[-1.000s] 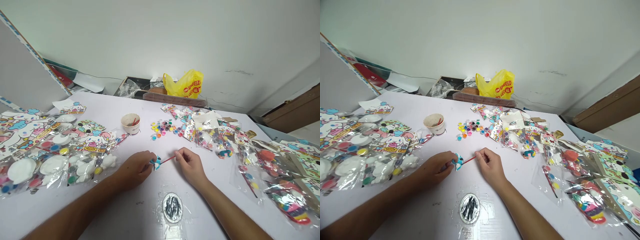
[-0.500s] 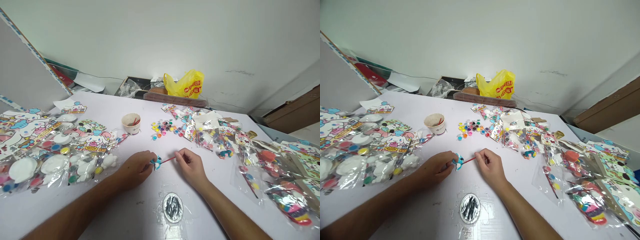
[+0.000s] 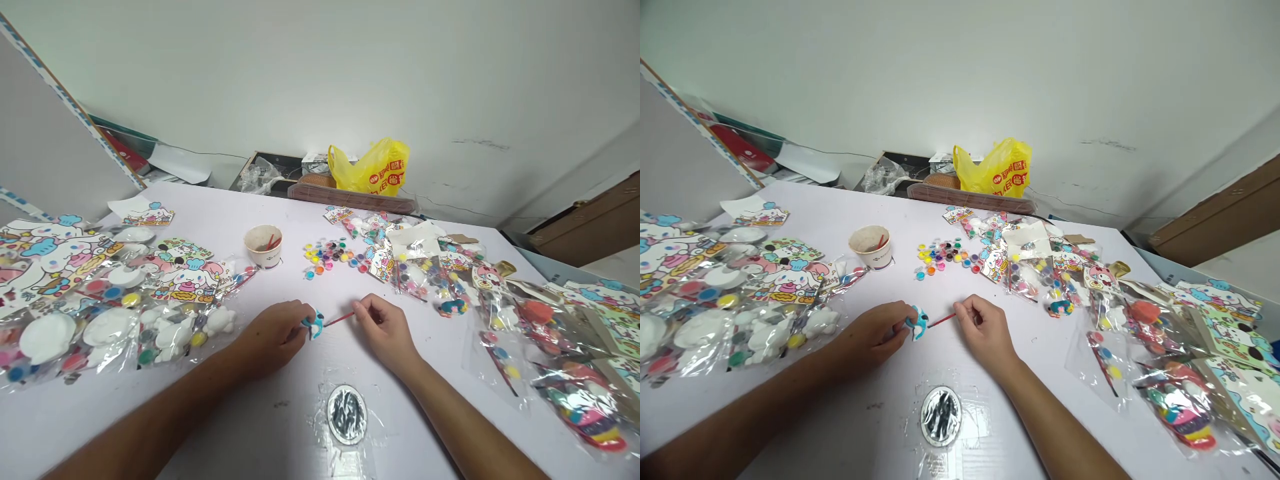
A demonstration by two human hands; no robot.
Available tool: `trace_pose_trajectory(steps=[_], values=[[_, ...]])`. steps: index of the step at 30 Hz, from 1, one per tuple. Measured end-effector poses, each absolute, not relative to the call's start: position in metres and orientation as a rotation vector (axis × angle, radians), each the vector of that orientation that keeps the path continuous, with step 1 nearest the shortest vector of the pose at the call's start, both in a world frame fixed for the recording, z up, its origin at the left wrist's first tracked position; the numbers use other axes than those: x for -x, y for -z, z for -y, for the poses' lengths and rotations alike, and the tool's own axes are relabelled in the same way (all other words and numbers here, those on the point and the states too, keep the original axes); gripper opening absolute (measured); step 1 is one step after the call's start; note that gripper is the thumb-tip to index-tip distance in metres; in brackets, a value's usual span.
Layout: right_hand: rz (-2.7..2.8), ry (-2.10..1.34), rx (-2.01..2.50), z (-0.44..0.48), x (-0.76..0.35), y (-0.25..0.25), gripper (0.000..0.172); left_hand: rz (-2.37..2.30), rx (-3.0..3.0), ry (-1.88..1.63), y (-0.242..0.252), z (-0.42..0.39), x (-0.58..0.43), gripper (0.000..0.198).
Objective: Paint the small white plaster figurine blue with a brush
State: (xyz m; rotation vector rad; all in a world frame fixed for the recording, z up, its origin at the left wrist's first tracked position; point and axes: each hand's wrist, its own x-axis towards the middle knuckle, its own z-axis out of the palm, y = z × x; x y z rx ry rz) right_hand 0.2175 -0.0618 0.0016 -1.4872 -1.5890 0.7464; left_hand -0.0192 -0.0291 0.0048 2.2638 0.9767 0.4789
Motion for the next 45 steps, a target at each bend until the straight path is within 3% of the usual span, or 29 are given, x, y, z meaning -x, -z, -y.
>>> trace_pose_trajectory(steps=[17, 45], values=[[1.703, -0.7, 1.394, 0.0618, -0.219, -0.0029, 0.025, -0.979, -2.269, -0.471, -0.0061, 0.03, 0.0194, 0.016], [1.77, -0.635, 1.411, 0.0615, -0.2227, -0.0041, 0.025, -0.983, -2.268, -0.468, -0.0084, 0.0295, 0.0187, 0.016]])
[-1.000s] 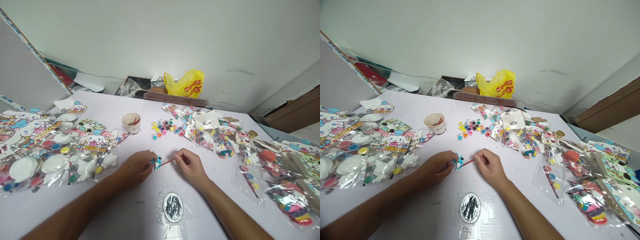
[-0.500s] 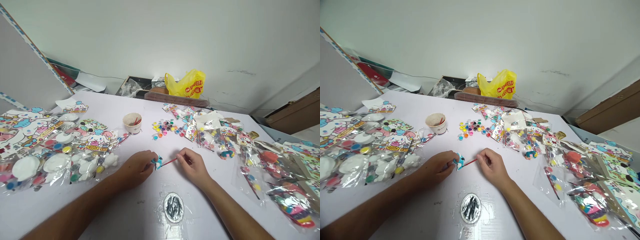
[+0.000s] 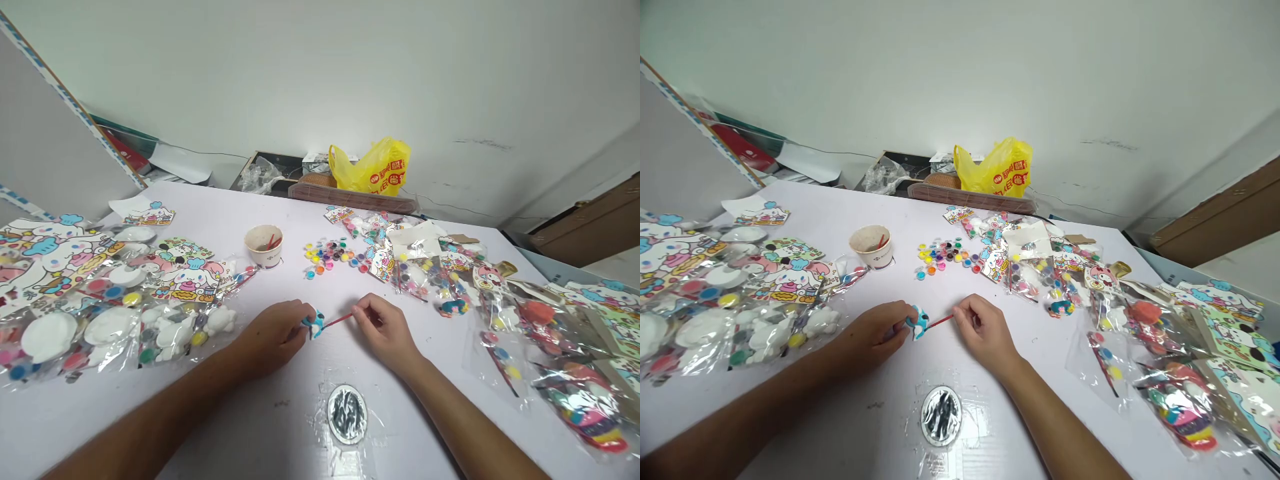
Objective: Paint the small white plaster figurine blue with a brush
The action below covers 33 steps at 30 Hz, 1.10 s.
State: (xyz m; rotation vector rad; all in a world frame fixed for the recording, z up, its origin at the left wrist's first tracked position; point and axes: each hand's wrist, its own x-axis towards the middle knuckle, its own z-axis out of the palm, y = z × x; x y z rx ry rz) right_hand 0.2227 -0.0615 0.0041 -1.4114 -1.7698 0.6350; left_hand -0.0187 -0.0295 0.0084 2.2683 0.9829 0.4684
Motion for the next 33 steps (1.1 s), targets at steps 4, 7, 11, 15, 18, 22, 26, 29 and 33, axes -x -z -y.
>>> trace_pose_trajectory(steps=[4, 7, 11, 15, 18, 22, 26, 29, 33], values=[[1.759, -0.62, 1.408, 0.0609, -0.2235, -0.0038, 0.027, -0.979, -2.273, -0.456, -0.0087, 0.0293, 0.0184, 0.015], [1.781, -0.664, 1.389, 0.0608, -0.223, -0.0026, 0.026, -0.98, -2.275, -0.45, -0.0089, 0.0294, 0.0184, 0.015], [1.772, -0.658, 1.426, 0.0606, -0.2217, -0.0013, 0.026, -0.987, -2.272, -0.454, -0.0095, 0.0292, 0.0177, 0.015], [1.76, -0.647, 1.445, 0.0607, -0.2209, -0.0009, 0.027, -0.986, -2.277, -0.456, -0.0095, 0.0297, 0.0178, 0.016], [1.753, -0.636, 1.445, 0.0609, -0.2196, -0.0008, 0.029, -0.98, -2.274, -0.47, -0.0088, 0.0303, 0.0188, 0.017], [1.74, -0.65, 1.438, 0.0617, -0.2169, -0.0012, 0.029, -0.992, -2.273, -0.457, -0.0084, 0.0303, 0.0193, 0.017], [1.709, -0.689, 1.436, 0.0625, -0.216, -0.0015, 0.031, -0.999, -2.276, -0.449, -0.0091, 0.0303, 0.019, 0.017], [1.668, -0.749, 1.425, 0.0618, -0.2158, -0.0002, 0.033, -0.998, -2.27, -0.443, -0.0092, 0.0302, 0.0189, 0.017], [1.616, -0.841, 1.431, 0.0578, -0.2139, 0.002, 0.035, -0.985, -2.272, -0.453, -0.0081, 0.0297, 0.0186, 0.016]])
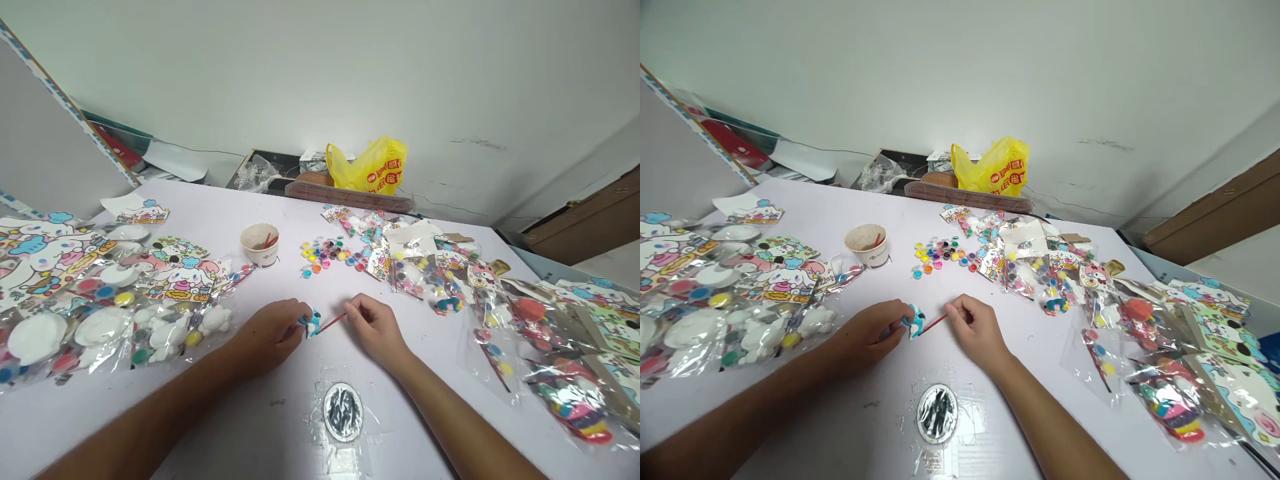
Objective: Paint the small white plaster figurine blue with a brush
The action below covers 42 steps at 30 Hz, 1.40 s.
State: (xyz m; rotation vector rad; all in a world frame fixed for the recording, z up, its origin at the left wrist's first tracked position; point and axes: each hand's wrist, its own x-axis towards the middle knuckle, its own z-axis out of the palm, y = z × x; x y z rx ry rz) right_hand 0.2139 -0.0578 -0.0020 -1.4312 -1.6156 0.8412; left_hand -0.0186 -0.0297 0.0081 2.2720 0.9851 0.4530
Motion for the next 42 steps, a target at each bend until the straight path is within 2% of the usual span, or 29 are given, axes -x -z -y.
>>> trace_pose_trajectory(steps=[42], values=[[1.388, -0.897, 1.466, 0.042, -0.201, 0.002, 0.04, -0.965, -2.294, -0.449, -0.007, 0.028, 0.017, 0.014]])
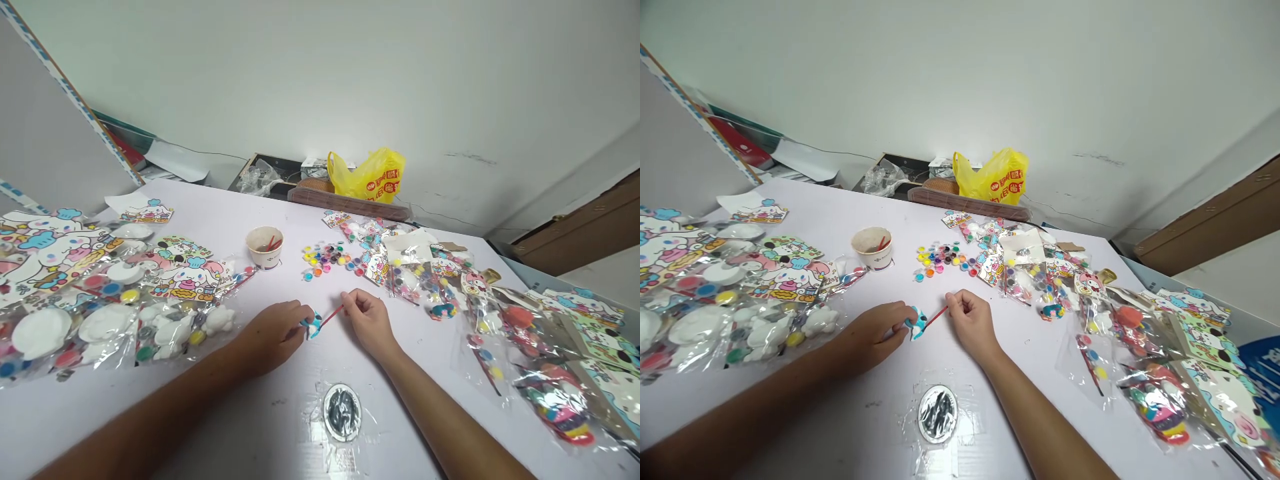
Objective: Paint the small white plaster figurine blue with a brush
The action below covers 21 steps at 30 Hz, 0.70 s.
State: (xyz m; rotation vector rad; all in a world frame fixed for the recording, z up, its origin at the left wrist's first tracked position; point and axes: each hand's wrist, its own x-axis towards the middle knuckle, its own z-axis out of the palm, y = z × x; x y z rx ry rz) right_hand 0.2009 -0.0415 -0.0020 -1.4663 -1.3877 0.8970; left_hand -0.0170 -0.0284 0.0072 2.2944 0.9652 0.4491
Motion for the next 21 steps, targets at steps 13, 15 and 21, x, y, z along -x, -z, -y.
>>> trace_pose_trajectory(steps=[13, 15, 21], values=[[1.387, -0.866, 1.441, 0.0415, -0.2022, 0.0037, 0.038, -0.973, -2.285, -0.448, -0.0067, 0.0279, 0.0178, 0.015], [1.388, -0.869, 1.435, 0.0412, -0.2019, 0.0037, 0.038, -0.97, -2.285, -0.45, -0.0067, 0.0279, 0.0184, 0.016], [1.406, -0.883, 1.422, 0.0417, -0.2016, 0.0049, 0.039, -0.974, -2.292, -0.444, -0.0061, 0.028, 0.0185, 0.016]])
